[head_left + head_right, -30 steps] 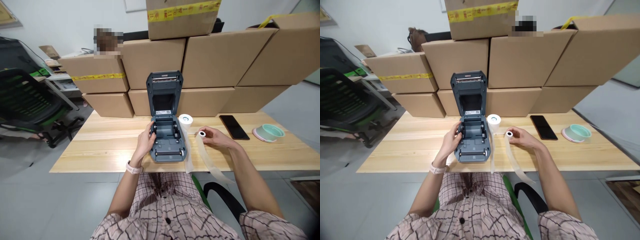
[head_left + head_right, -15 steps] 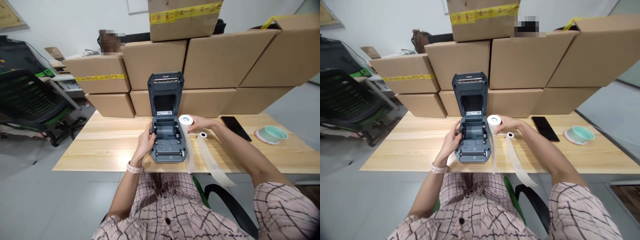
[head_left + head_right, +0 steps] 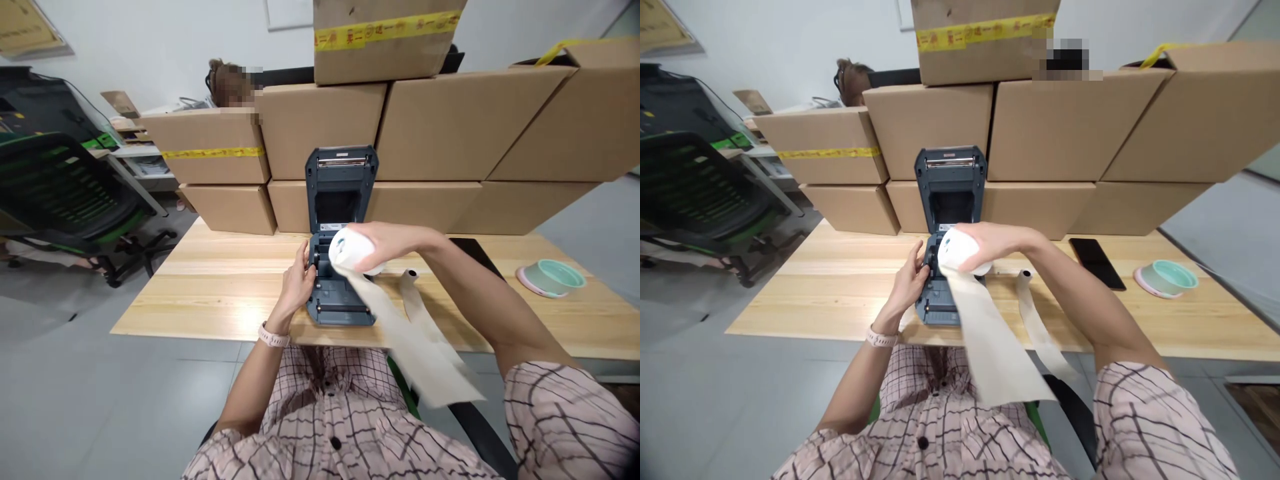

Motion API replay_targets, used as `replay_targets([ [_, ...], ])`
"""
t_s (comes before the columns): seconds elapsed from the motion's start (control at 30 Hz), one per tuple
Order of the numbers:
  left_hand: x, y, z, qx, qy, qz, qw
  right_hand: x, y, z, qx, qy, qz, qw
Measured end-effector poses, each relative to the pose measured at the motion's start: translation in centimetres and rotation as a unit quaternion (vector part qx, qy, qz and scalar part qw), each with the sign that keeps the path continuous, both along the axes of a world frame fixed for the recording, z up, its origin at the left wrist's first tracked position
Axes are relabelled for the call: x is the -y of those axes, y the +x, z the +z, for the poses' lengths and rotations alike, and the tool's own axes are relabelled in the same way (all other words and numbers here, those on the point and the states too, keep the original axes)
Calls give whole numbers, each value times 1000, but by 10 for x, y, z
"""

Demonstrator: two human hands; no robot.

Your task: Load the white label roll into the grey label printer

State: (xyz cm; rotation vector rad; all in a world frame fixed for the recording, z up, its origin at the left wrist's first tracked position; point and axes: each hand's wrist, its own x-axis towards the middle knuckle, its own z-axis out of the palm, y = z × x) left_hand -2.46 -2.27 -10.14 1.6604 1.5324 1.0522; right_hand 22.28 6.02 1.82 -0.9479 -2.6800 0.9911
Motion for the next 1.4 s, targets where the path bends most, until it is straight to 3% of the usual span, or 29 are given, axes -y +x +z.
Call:
replay_targets([
  [0.13,2,2,7,-30,-21,13,999,-4,-45,0,136,9,84,987],
  [0.27,5,4,11,-37,-29,21,999,-16,-63,-16,220,38,46,974],
  [0.47,4,3,7,2,-28,6,1000,-16,-63,-35,228,45,33,972],
  [0.57,2,3,2,26,-25,2,999,2,-50,-38,185,85,37,978],
  [0.67,1,3,-2,48,-17,-6,999,40,-30,-44,107,148,47,982],
  [0.83,0,2,-8,82,-1,-23,996,120,-13,-69,73,171,22,982],
  [0.93,-2,2,-10,93,-3,-24,995,146,-17,-85,51,208,-15,977],
  [1.07,-3,1,-10,105,-3,-34,994,156,-24,-97,56,237,-28,970],
  [1.4,-1,4,-6,69,14,-11,997,163,-36,-108,43,277,-59,958],
])
